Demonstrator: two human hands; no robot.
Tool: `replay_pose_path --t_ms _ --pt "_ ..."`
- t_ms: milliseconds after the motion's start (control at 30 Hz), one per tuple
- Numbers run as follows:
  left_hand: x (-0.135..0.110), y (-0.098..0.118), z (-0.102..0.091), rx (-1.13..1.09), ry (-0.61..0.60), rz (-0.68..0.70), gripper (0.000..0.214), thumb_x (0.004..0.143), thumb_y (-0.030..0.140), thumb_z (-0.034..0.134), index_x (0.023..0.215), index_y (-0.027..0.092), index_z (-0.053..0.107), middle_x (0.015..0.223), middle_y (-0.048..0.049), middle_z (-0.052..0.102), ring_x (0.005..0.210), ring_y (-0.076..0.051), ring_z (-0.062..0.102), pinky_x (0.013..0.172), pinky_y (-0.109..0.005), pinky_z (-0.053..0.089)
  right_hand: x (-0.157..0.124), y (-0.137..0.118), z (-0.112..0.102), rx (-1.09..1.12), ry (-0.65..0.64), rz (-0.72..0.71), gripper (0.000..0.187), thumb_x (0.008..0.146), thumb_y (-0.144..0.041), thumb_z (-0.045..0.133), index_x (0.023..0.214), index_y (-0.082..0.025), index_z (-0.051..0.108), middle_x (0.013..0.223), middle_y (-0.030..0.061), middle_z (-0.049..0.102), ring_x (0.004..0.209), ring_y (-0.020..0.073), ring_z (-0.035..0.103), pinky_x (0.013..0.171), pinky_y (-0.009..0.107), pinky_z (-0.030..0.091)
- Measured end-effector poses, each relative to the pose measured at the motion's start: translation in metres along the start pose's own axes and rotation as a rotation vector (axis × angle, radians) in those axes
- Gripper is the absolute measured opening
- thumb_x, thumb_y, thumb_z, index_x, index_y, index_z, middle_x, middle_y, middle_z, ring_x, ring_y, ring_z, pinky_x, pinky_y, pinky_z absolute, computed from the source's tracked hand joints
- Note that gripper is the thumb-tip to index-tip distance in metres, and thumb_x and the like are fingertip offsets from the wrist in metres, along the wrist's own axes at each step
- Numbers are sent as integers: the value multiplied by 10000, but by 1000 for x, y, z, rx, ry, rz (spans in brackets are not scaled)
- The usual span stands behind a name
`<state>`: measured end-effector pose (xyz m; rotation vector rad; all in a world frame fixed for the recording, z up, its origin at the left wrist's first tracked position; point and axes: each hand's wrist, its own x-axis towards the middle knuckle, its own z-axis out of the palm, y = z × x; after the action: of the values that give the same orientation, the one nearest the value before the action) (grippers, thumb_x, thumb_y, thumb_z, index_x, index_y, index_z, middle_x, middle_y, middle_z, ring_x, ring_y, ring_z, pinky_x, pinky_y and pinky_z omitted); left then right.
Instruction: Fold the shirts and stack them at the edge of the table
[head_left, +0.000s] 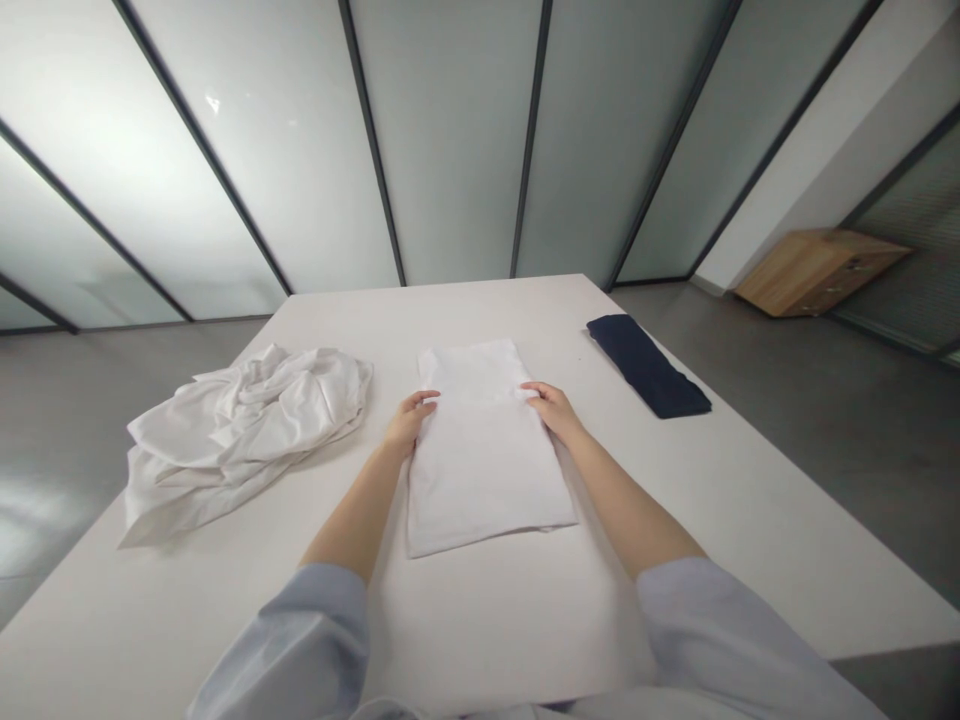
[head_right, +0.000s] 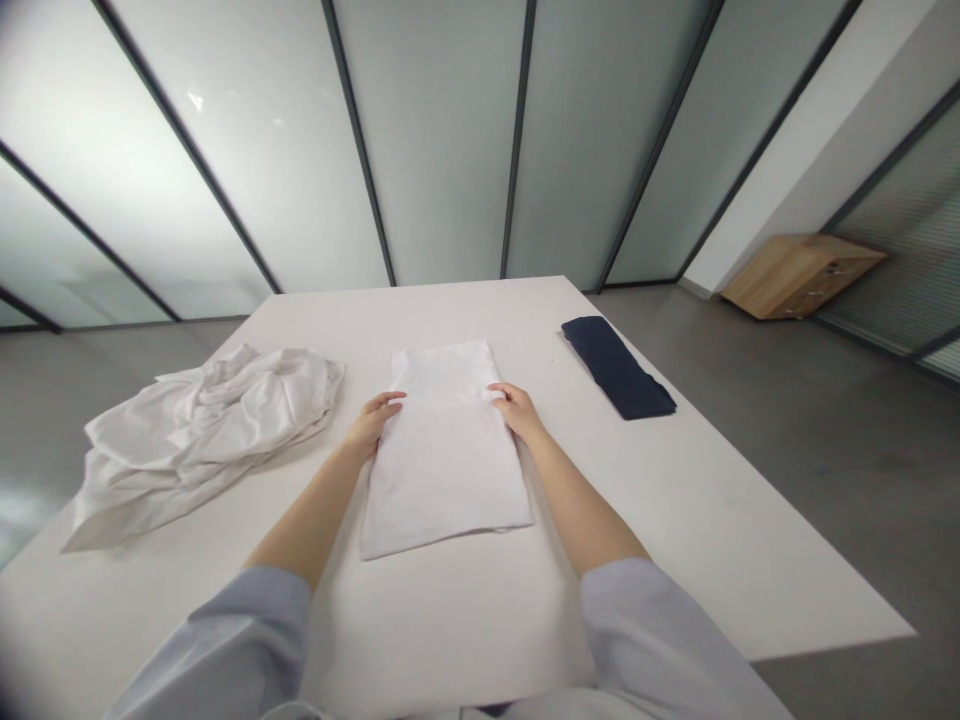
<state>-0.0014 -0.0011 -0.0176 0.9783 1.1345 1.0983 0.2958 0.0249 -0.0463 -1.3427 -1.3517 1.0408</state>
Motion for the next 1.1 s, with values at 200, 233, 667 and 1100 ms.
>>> replay_pose_path --t_ms 200,233,667,1100 --pt "-1 1 -4 127 -94 19 683 590 270 756 1245 216 568 1041 -60 683 860 -203 657 778 -338 526 0 5 0 17 -34 25 532 614 -201 515 1125 -202 661 900 10 703 713 168 610 659 272 482" --pt "-2 1 -5 162 -134 12 743 573 234 757 1284 222 544 1119 -70 666 910 -208 649 802 -334 520 0 5 0 4 -34 20 560 612 -187 506 1152 -198 651 943 20 706 739 170 619 680 274 489" --pt "14 34 -19 990 -60 277 184 638 201 597 768 204 727 775 -54 705 852 -261 634 879 -363 479 4 -27 -15 -465 -181 -188 409 668 -101 602 1046 -211 713 994 54 720 876 208 639 837 314 491" --pt "43 184 22 1372 328 879 305 830 191 475 1082 184 646 1221 -94 570 1316 -277 366 1152 -517 87 95 -156 -43 -803 250 -819 235 846 -168 493 1018 -192 652 1119 113 619 1087 282 525 955 449 396"
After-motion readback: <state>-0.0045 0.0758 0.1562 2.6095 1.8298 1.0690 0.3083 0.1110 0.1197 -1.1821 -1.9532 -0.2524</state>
